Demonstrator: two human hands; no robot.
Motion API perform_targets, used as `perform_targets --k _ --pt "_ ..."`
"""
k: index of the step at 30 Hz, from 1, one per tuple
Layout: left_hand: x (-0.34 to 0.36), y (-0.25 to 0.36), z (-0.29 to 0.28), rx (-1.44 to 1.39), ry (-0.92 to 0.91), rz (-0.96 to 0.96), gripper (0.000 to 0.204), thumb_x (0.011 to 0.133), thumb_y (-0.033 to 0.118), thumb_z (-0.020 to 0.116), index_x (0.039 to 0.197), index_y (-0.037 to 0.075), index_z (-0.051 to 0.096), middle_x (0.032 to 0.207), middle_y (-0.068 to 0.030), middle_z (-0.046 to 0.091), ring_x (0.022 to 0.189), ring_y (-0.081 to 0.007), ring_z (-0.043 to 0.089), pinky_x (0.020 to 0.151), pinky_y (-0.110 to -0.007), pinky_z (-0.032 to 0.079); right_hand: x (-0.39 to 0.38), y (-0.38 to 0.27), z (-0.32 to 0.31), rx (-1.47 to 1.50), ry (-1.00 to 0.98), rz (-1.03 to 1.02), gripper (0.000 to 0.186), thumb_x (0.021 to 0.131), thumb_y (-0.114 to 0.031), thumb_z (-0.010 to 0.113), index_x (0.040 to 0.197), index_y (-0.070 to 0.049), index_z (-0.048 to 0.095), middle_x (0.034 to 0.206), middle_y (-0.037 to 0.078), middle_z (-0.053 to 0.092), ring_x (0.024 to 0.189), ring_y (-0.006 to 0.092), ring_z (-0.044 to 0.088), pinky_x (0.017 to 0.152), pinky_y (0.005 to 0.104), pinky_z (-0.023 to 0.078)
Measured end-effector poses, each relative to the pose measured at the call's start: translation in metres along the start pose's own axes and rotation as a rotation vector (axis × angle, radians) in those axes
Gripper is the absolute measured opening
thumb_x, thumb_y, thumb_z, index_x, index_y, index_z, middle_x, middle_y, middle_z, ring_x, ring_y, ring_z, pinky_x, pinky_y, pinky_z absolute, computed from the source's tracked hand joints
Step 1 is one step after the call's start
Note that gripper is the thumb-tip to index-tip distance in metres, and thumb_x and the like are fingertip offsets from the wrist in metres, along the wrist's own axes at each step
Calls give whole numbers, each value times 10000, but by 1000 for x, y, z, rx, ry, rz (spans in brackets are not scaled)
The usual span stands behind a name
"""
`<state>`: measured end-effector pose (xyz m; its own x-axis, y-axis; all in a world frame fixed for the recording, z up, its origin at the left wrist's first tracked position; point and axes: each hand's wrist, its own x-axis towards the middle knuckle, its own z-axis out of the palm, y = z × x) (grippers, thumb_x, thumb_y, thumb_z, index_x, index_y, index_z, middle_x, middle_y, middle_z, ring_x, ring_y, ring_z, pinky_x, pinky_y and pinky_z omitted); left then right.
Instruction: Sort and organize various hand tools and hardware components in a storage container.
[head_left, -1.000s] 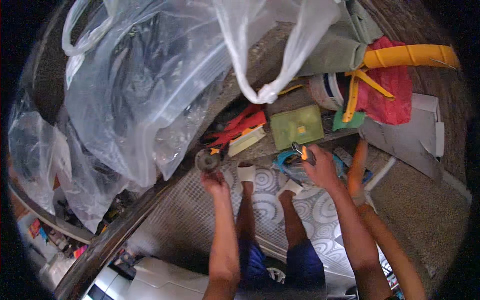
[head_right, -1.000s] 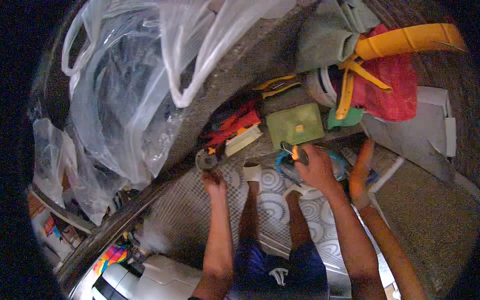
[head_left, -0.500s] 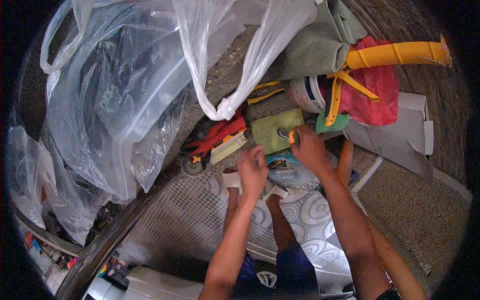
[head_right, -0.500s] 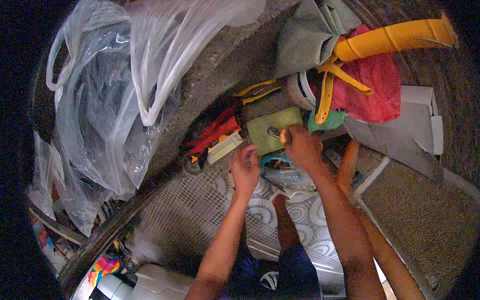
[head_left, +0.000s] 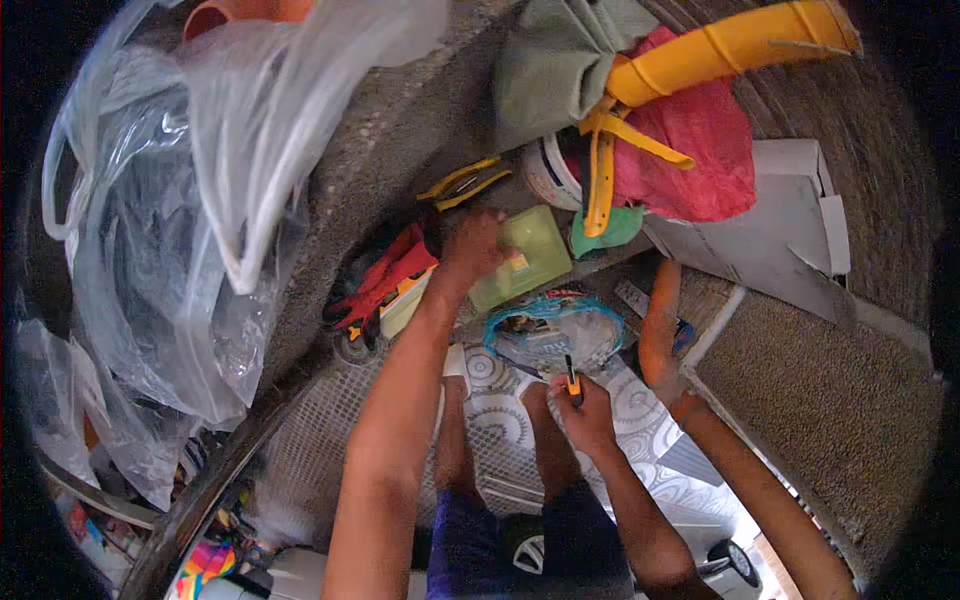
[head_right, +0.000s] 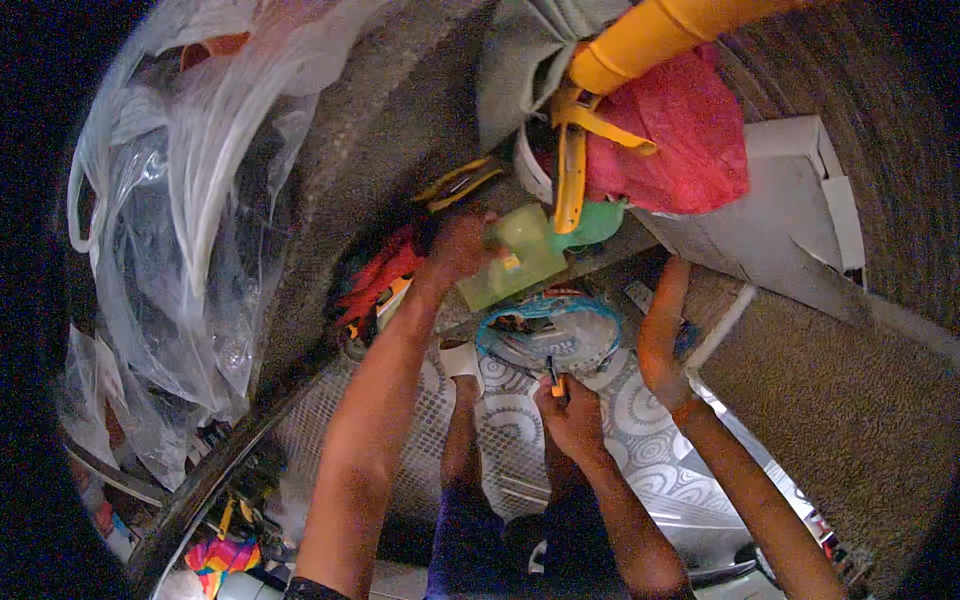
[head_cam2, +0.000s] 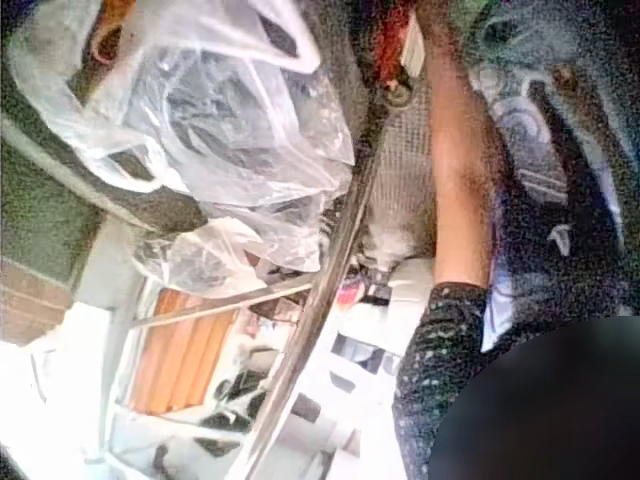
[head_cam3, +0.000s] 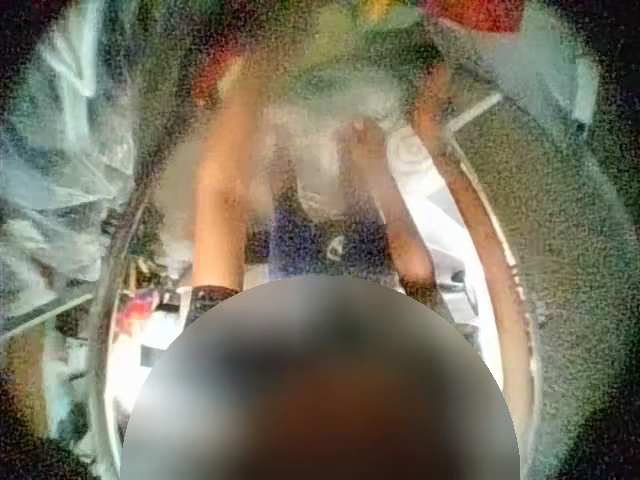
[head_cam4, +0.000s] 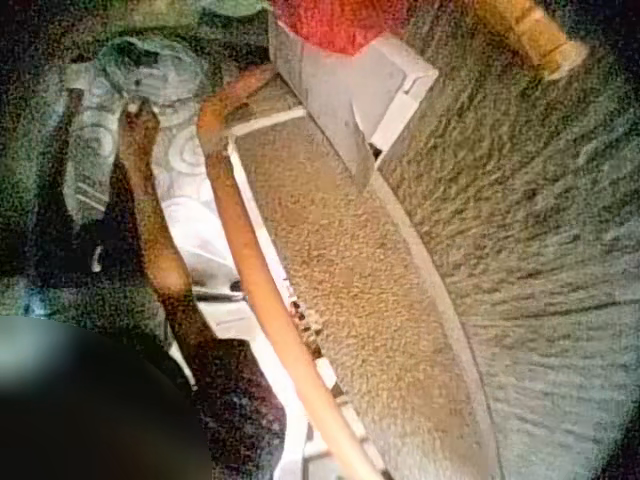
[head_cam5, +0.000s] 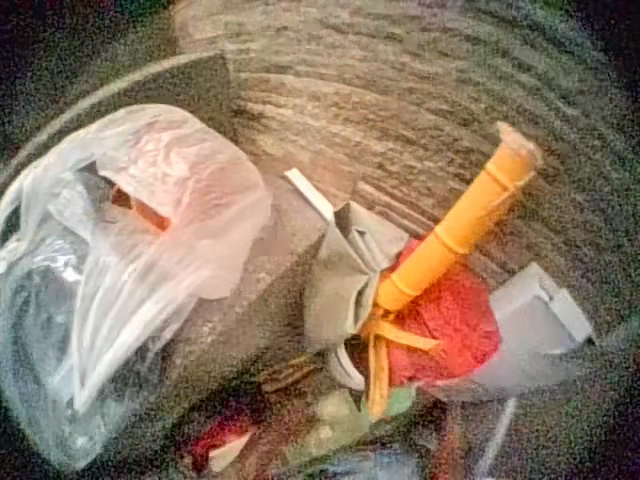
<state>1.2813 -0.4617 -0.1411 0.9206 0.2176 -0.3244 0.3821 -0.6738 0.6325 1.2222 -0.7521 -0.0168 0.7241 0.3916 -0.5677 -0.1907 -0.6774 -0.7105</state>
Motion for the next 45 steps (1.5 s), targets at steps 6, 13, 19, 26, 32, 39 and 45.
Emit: perform_targets --k 6,13,19,26,32,39,45 --pt "-16 -1 -6 -165 251 70 459 700 275 799 1043 28 618 1034 -200 639 990 -386 611 847 -457 483 1 3 -6 -7 7 -1 281 880 -293 626 902 -13 621 791 175 660 723 346 656 676 413 504" --pt "-63 88 61 -1817 139 -889 145 928 146 606 1049 67 598 854 -106 624 746 -301 652 690 -479 570 -8 32 -22 -84 80 -15 296 846 -301 662 885 -11 619 786 167 660 728 337 659 674 411 503" --pt "-54 66 113 -2235 615 -1076 270 967 247 581 1188 94 554 1060 -87 600 1024 -236 612 893 -416 538 -18 26 -26 -18 8 55 98 872 -90 623 944 -24 635 850 69 666 743 139 614 686 295 500" --pt "-42 79 126 -2087 599 -1073 329 936 359 629 1125 94 583 1049 -66 601 998 -199 612 861 -377 552 -21 33 -39 -59 79 5 199 889 -218 643 928 -23 643 798 165 673 730 302 667 684 386 512" --pt "-50 91 96 -1936 714 -1258 280 910 325 674 1027 76 620 838 -25 620 735 -155 642 627 -294 591 -22 43 -36 -83 55 35 192 876 -202 655 921 -16 635 793 169 662 728 311 658 675 390 507" --pt "-78 100 -33 -1942 197 -612 433 993 291 309 1203 -30 510 1147 -207 633 962 -312 660 786 -424 586 -11 42 -53 -98 93 -62 169 847 -162 657 931 -20 621 783 176 649 713 336 642 653 410 493" --pt "-56 38 -90 -1033 69 -519 389 954 144 436 1286 -37 525 1211 -140 633 1014 -234 651 877 -349 538 -7 43 -52 -142 91 -45 176 841 -172 655 926 -25 610 777 181 649 711 354 643 650 419 494"
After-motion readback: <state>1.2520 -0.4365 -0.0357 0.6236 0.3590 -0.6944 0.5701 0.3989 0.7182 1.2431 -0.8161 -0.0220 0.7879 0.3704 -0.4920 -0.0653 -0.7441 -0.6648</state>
